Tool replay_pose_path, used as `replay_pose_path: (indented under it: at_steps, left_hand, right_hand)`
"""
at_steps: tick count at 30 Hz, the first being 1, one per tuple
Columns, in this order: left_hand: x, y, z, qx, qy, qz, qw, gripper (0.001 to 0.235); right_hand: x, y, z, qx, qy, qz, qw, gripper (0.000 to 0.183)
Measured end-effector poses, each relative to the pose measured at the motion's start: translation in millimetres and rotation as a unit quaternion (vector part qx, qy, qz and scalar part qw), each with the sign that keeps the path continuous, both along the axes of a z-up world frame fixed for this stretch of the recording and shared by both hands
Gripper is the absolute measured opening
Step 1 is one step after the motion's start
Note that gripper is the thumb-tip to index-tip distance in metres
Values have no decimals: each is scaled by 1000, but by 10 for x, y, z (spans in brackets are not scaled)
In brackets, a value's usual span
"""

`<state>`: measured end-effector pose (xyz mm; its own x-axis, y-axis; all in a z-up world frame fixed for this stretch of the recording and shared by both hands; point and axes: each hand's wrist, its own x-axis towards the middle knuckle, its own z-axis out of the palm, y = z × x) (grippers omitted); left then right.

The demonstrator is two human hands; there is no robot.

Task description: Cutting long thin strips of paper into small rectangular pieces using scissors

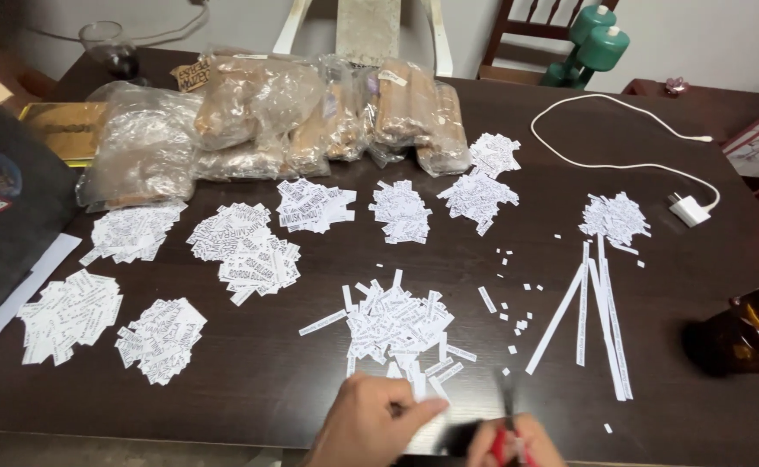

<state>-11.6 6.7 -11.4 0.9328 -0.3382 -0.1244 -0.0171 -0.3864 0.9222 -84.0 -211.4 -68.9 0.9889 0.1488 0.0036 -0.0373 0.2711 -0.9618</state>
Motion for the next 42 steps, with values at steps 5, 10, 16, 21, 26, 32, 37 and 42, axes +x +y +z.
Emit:
replay_pose_path:
  at_steps: [5,10,16,21,26,32,37,42]
  left_hand:
    - [38,-242,-231,-22,-456,-173,872,18]
    - [243,-395,-385,158,-477,-210,839,29]
    - [533,-669,-225,172,-518,-162,822,22]
    - [831,-986,-251,267,-443,-252,818,55]
    - [763,-871,-129,366,-440,-218,791,77]
    - [410,-1208,13,315,-402,-234,827,71]
    - [65,-1408,-171,219,-486,-294,794,91]
    - [-230,-1140,-834,162,-648,-141,731,23]
  right_hand:
    - [59,-738,-449,49,-44,-136,989,82]
    - [26,-1194,-496,161,-210,-17,964,62]
    - [-103,-1156,-241,74,-172,-126,974,61]
    - [-185,-1296,-175,43,-184,-145,971,69]
    - [-326,-1737,-475,91,-240,-142,956,31]
    - [-384,-1627,-645,162,-309,-34,937,45]
    - [-537,-1872,-1450,538,310,129,773,19]
    - [-654,-1770,-1567,434,287,88,849,6]
